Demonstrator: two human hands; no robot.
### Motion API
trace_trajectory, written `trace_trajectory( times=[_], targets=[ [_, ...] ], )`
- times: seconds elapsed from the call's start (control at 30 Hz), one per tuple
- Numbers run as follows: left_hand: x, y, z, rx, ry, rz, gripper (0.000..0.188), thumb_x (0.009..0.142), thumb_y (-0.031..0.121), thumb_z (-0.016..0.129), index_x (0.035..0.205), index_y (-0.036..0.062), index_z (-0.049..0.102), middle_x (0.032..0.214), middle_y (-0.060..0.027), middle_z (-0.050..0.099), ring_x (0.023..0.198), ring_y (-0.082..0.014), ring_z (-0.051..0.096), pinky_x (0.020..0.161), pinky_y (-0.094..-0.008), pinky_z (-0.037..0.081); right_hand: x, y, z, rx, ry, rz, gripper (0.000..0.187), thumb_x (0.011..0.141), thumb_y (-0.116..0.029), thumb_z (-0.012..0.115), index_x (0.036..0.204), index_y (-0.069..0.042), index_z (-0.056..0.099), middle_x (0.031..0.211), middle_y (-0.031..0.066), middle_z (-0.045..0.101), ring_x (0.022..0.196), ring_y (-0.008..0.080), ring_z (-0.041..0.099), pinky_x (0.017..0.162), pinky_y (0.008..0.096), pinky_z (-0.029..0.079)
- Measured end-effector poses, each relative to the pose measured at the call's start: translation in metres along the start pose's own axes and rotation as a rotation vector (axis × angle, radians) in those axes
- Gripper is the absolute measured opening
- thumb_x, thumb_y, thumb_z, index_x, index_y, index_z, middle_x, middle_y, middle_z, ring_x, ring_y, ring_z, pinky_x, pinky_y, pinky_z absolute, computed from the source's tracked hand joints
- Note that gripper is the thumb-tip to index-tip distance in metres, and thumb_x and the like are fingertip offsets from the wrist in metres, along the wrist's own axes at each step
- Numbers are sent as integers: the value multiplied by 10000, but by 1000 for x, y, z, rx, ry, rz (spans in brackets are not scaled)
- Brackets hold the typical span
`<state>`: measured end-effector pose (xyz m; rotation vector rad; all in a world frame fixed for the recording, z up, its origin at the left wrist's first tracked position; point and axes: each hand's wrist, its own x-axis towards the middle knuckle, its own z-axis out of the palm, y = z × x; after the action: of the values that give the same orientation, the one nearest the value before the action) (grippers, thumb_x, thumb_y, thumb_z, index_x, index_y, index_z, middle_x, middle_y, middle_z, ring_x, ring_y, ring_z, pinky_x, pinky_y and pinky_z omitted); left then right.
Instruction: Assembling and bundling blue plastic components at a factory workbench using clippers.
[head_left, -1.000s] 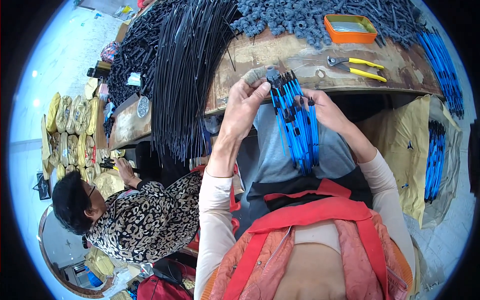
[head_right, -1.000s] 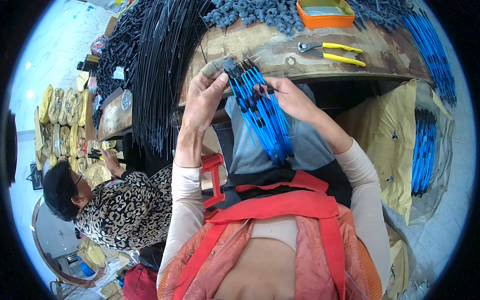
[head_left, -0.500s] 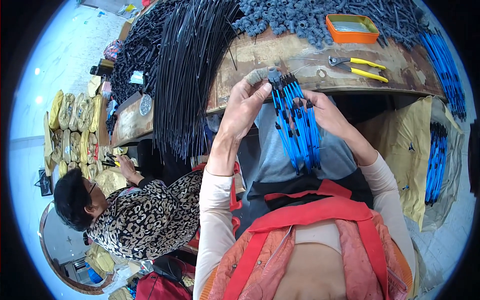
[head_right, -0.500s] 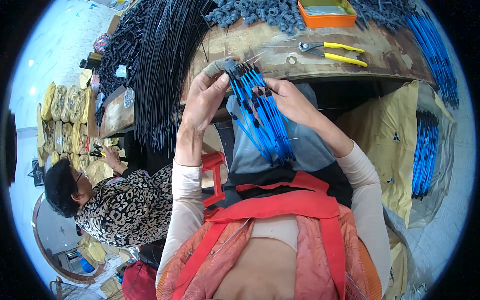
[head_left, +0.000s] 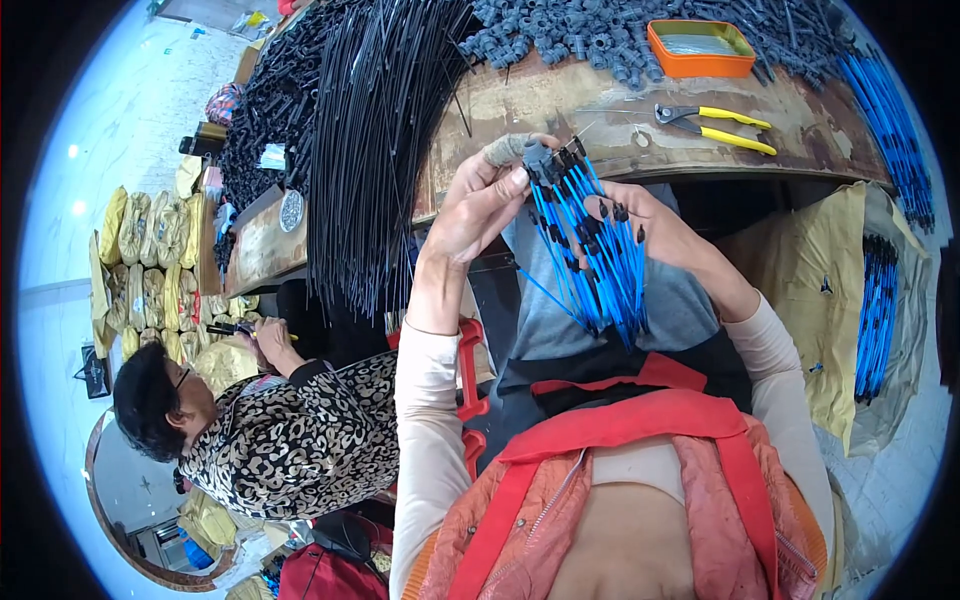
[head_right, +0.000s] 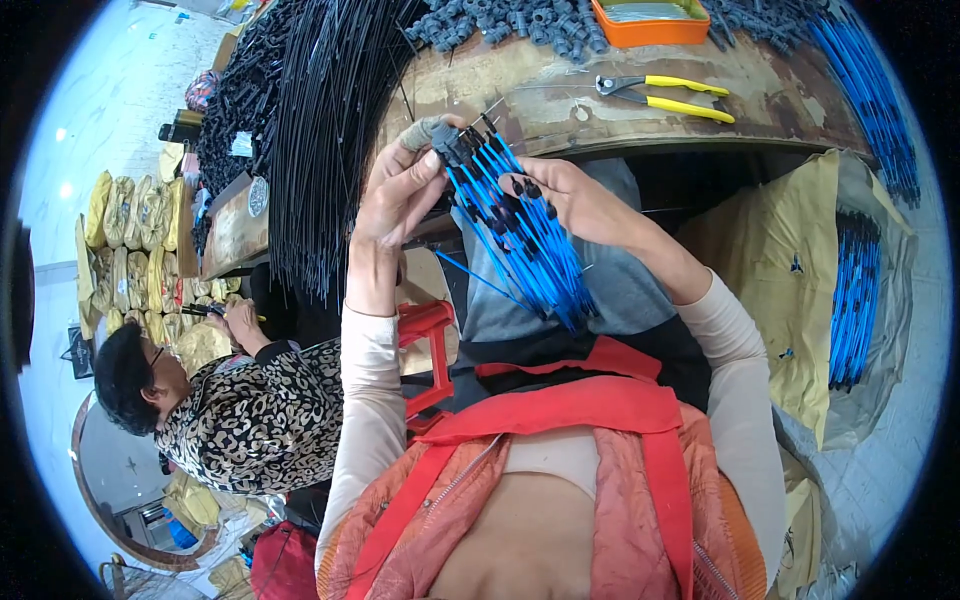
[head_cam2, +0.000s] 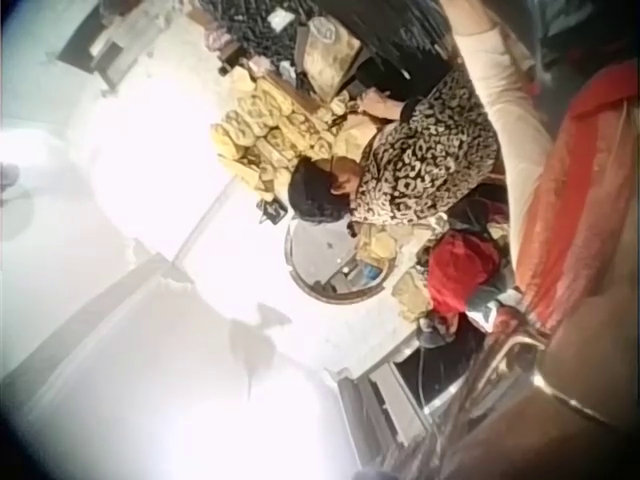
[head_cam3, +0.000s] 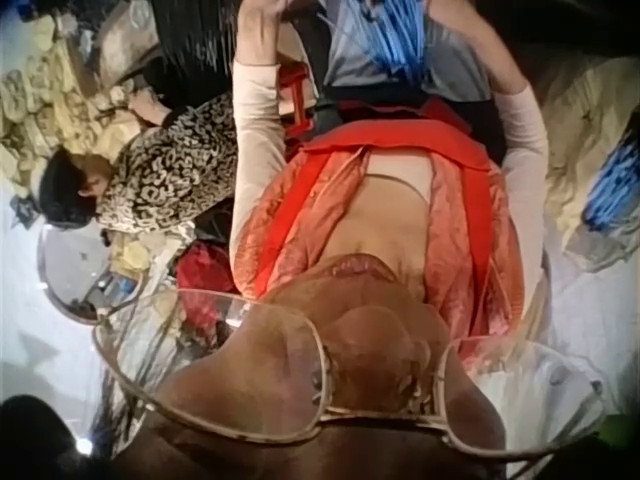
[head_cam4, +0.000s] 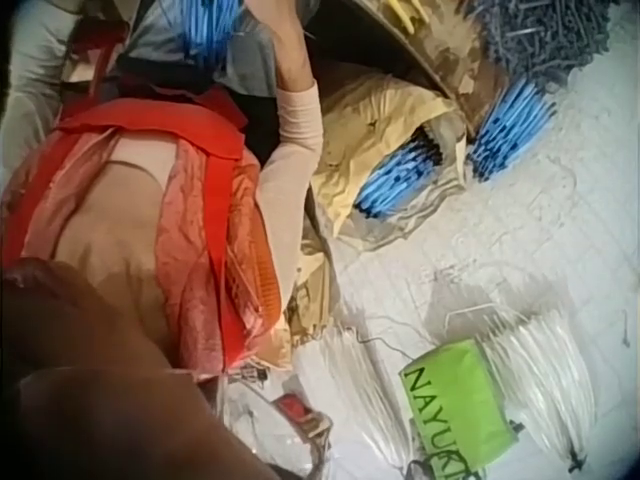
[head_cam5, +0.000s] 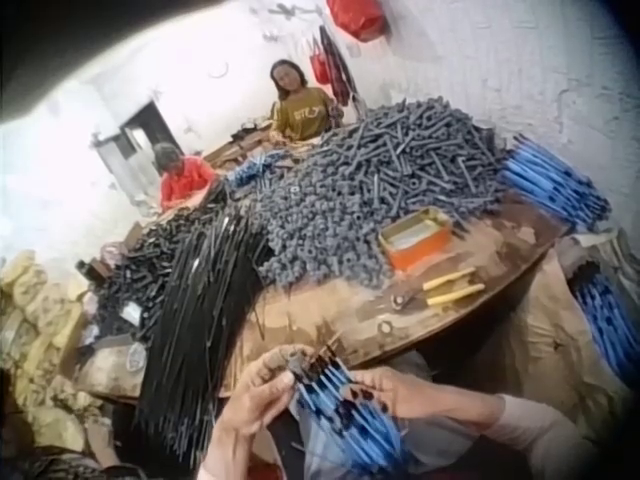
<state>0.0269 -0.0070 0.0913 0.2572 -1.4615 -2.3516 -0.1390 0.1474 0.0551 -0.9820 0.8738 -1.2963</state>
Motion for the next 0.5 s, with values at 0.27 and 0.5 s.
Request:
trace_trajectory(
  times=[0.27,0.5],
  targets=[
    [-3,5,-10,-65,-167,-60,439,906,130,646,1287,-46,516,1198,-98,605,1117,-162,560,1011,-330,411,-7,-4,10,-96,-28,-19,227,954,-30,428,1134,-25,566,827,-49,589,791,42,591,750,218,493],
    [-7,-2,12,-51,-67,-14,449,887,127,673,1280,-32,523,1184,-94,613,1087,-162,579,935,-311,455,-19,-9,15,-64,-32,7,184,961,-83,482,1129,-31,537,834,-49,587,801,46,616,748,230,520]
  ],
)
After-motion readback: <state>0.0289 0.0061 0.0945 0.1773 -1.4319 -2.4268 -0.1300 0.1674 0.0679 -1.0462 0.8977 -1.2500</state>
